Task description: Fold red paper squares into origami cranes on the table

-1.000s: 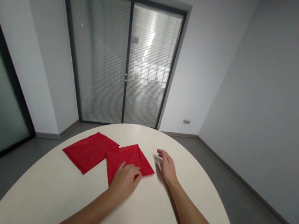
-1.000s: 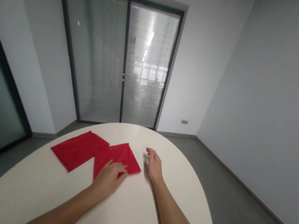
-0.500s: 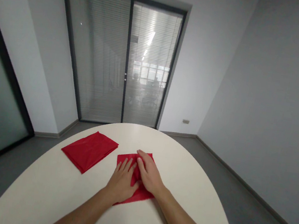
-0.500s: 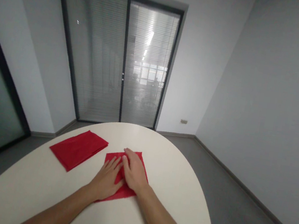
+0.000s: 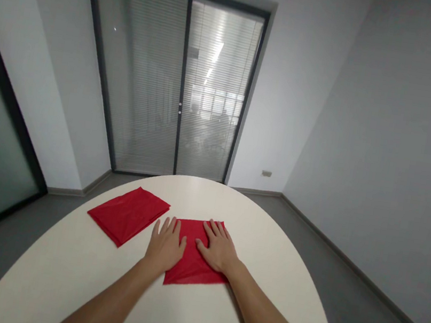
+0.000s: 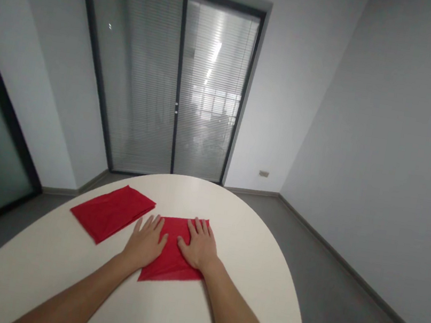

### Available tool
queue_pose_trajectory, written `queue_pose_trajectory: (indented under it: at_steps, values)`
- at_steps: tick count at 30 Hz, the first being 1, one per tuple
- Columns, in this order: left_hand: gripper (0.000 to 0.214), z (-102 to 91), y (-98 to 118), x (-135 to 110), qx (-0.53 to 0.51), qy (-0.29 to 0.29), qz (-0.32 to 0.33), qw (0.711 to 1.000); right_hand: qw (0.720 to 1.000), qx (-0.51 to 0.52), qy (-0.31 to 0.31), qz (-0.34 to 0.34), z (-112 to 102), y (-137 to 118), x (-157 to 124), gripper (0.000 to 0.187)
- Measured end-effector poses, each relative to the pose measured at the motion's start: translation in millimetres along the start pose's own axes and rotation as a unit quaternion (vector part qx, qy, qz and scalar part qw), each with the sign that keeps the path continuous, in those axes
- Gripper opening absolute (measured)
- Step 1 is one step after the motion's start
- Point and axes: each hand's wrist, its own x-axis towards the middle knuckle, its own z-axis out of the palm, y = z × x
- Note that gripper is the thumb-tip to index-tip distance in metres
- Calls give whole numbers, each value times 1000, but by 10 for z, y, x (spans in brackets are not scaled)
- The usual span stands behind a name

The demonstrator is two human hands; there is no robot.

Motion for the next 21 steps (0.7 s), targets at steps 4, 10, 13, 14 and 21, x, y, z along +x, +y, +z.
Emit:
queue_pose_trajectory:
  at_steps: [4,10,13,14,21]
  values:
    - [59,-66,2,-30,-61,-5,104,993,1000,-3,0,0,-4,-2,1,74]
    - [62,-10,-28,-42,-93,-99,160,978,999,-2,-46,-24,-55,116,28,80]
    - [63,32,-81,-39,-81,-94,143,982,998,-14,-53,19,-77,279,41,86]
    - [64,38,-97,-40,-80,-92,140,983,998,-19,-49,36,-87,330,43,87]
    - [63,0,-81,-53,-77,-79,138,984,996,-31,82,-32,-187,198,-14,63]
